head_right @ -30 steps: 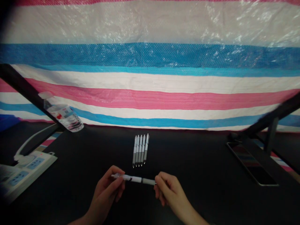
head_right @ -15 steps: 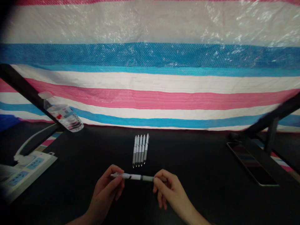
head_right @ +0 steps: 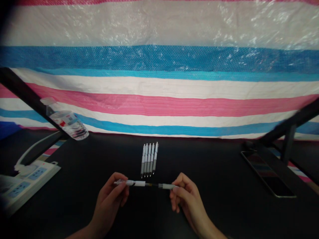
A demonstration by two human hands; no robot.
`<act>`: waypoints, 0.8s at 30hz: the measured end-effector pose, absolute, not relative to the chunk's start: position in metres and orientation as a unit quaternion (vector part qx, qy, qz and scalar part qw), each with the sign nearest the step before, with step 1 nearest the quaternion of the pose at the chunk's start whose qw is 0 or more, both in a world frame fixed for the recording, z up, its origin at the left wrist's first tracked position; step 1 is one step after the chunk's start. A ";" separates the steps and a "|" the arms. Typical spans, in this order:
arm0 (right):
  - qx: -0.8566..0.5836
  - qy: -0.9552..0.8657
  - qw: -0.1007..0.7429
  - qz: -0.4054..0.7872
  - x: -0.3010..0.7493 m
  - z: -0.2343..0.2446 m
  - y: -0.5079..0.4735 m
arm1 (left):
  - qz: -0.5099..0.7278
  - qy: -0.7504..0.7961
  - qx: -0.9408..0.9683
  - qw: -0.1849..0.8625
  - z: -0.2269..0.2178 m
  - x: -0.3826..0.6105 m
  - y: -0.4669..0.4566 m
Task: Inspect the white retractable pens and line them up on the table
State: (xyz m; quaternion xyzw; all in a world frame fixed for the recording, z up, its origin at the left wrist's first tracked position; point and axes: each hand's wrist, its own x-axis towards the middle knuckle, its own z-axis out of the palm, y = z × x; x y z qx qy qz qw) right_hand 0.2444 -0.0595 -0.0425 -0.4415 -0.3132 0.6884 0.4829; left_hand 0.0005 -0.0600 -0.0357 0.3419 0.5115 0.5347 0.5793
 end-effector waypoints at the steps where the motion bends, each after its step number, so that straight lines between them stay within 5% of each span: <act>1: -0.443 -0.310 0.490 0.684 0.245 -0.042 -0.059 | 0.538 0.512 0.336 0.579 -0.035 0.001 -0.060; 14: -0.440 -0.307 0.520 0.665 0.247 -0.045 -0.059 | 0.552 0.503 0.314 0.585 -0.033 -0.001 -0.061; 24: -0.425 -0.465 0.439 0.641 0.236 -0.045 -0.063 | 0.477 0.469 0.367 0.646 -0.044 0.006 -0.067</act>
